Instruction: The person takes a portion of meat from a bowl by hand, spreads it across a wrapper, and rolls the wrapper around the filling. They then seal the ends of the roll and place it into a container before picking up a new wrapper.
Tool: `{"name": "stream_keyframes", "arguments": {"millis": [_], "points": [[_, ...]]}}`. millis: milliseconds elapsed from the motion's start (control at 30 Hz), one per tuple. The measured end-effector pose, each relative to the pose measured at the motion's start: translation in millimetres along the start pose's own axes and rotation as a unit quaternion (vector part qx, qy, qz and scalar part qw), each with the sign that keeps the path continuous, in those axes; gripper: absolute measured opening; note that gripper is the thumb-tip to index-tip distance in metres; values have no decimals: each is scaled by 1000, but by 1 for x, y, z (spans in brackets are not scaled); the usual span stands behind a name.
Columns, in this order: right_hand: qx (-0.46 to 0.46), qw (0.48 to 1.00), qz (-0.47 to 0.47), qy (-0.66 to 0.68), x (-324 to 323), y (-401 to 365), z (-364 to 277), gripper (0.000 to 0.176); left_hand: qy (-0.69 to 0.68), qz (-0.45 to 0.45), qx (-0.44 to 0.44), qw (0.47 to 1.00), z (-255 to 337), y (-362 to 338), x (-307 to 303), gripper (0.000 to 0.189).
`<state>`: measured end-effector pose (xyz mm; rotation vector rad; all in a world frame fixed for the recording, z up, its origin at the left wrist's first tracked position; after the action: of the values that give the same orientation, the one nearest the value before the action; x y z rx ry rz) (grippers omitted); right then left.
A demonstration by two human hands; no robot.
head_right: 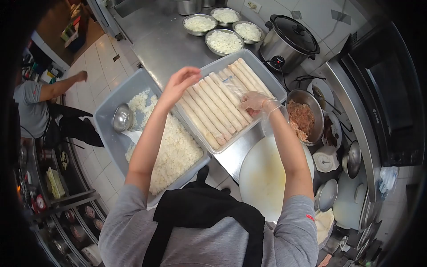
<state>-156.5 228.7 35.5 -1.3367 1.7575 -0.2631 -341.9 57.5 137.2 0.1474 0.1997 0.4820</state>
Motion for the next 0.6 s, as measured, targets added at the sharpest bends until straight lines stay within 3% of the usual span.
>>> {"name": "stream_keyframes", "arguments": {"millis": [100, 200, 300, 400, 500, 600], "points": [[-3, 999, -24, -49, 8, 6, 2, 26, 183, -86, 31, 979, -16, 61, 41, 31], [-19, 998, -7, -52, 7, 1, -2, 24, 372, -233, 126, 889, -42, 85, 99, 32], [-34, 999, -5, -22, 9, -4, -5, 21, 504, -323, 32, 801, -74, 94, 121, 37], [-30, 999, -14, -9, 9, 1, 0, 18, 504, -369, 20, 781, -82, 103, 131, 43], [-17, 998, -5, -59, 8, -5, -6, 18, 440, -406, -33, 800, -94, 117, 135, 37], [7, 998, -6, -59, 8, -9, -5, 19, 481, -438, -31, 759, -97, 122, 136, 41]]}}
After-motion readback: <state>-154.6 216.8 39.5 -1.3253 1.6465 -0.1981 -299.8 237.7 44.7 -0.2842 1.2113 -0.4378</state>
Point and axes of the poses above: each hand's wrist, its own y-axis towards the middle knuckle, its own x-axis out of the palm, z = x × y, the point moved 10 cm from there along y, towards the middle knuckle, and after that the axes turned 5 degrees about y, right-handed, at the moved point
